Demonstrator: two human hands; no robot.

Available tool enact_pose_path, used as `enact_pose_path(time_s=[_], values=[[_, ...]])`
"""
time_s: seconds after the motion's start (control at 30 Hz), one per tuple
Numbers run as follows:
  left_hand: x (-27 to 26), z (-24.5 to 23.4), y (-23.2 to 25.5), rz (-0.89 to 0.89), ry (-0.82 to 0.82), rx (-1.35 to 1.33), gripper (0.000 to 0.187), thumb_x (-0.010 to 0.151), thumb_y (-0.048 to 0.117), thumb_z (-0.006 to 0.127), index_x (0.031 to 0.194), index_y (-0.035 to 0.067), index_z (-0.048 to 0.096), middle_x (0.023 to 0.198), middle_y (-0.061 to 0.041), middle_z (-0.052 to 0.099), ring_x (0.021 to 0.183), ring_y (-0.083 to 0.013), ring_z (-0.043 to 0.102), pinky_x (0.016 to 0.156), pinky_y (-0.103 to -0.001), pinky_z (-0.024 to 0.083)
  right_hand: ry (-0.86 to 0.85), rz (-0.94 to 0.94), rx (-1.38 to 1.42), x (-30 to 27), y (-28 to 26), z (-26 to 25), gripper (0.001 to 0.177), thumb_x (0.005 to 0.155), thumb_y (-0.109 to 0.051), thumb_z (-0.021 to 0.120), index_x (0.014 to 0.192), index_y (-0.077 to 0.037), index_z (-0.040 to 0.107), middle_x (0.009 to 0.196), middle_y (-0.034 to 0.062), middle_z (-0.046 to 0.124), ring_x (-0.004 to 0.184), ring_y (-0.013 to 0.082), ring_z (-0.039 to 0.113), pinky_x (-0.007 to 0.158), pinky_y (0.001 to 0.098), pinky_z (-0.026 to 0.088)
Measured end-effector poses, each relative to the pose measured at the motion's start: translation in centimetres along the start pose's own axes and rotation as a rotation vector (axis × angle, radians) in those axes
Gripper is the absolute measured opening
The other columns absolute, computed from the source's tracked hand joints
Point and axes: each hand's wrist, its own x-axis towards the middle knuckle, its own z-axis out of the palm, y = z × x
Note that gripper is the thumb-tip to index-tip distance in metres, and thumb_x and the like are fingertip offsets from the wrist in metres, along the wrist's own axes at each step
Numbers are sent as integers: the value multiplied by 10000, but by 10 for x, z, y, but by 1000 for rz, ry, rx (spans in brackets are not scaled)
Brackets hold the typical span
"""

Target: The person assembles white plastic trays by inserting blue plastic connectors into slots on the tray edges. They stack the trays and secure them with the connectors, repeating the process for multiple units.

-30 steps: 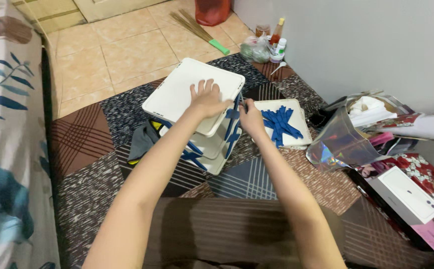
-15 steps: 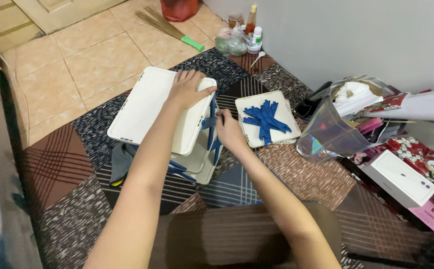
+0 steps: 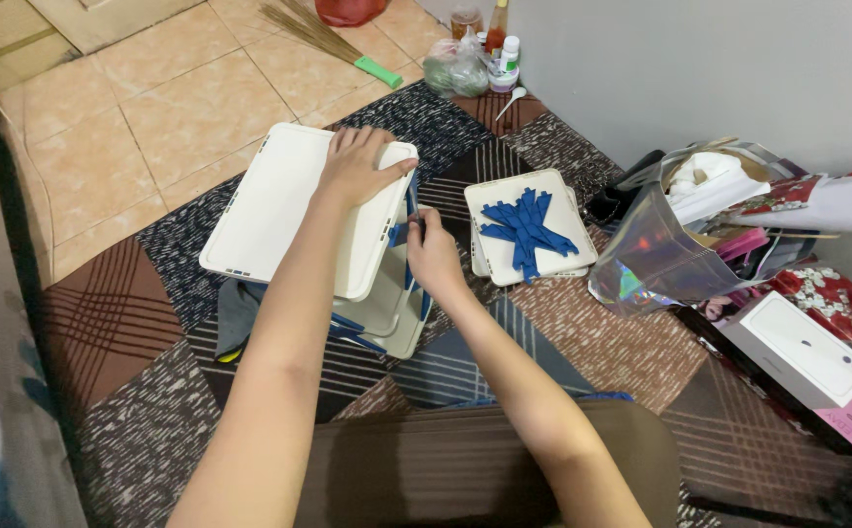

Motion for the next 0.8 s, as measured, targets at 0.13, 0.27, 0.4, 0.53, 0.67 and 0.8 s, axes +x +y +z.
enact_pose_path(time_s=[0.13, 0.27, 0.4, 0.53, 0.67, 0.8], values=[[0, 2, 1, -9, -3, -6, 727, 876, 742, 605, 1276, 136, 638, 1308, -123, 605, 1314, -363, 442, 1178, -479, 234, 4, 19, 16, 3, 1, 1, 215, 1021, -189, 525, 1174, -48, 575, 977, 248, 739, 945, 450, 708, 819, 498, 549], [1, 3, -2, -21, -7, 1, 755, 872, 761, 585, 1294, 136, 631, 1303, -127, 601, 1311, -359, 439, 1183, -485, 215, 20, 18, -5, 4, -3, 7, 221, 1014, -181, 522, 1172, -37, 577, 995, 249, 737, 956, 449, 707, 827, 501, 543], [3, 9, -4, -33, -12, 23, 773, 904, 775, 538, 1321, 129, 618, 1323, -131, 589, 1342, -338, 442, 1211, -504, 172, 78, 60, -71, 5, -12, 18, 240, 1010, -172, 508, 1170, -13, 589, 1002, 263, 725, 944, 461, 700, 829, 522, 544], [3, 12, -4, -60, 26, 47, 772, 904, 773, 533, 1318, 128, 623, 1333, -132, 590, 1346, -353, 428, 1208, -515, 152, 64, 71, -218, 21, -21, 19, 248, 1018, -180, 506, 1127, 12, 619, 963, 300, 716, 937, 499, 682, 868, 561, 523], [4, 9, -1, -86, 22, 51, 773, 887, 775, 543, 1309, 133, 630, 1340, -136, 586, 1344, -353, 425, 1210, -517, 140, -74, 62, -393, 51, -25, 4, 294, 989, -203, 549, 1055, 63, 657, 943, 336, 704, 956, 509, 684, 911, 541, 532], [4, 9, 2, -113, -34, 15, 776, 861, 779, 543, 1316, 156, 630, 1360, -107, 591, 1375, -326, 429, 1234, -485, 168, -260, 90, -554, 83, -21, -12, 316, 872, -211, 609, 965, 61, 742, 1011, 336, 701, 1013, 465, 692, 952, 496, 536]])
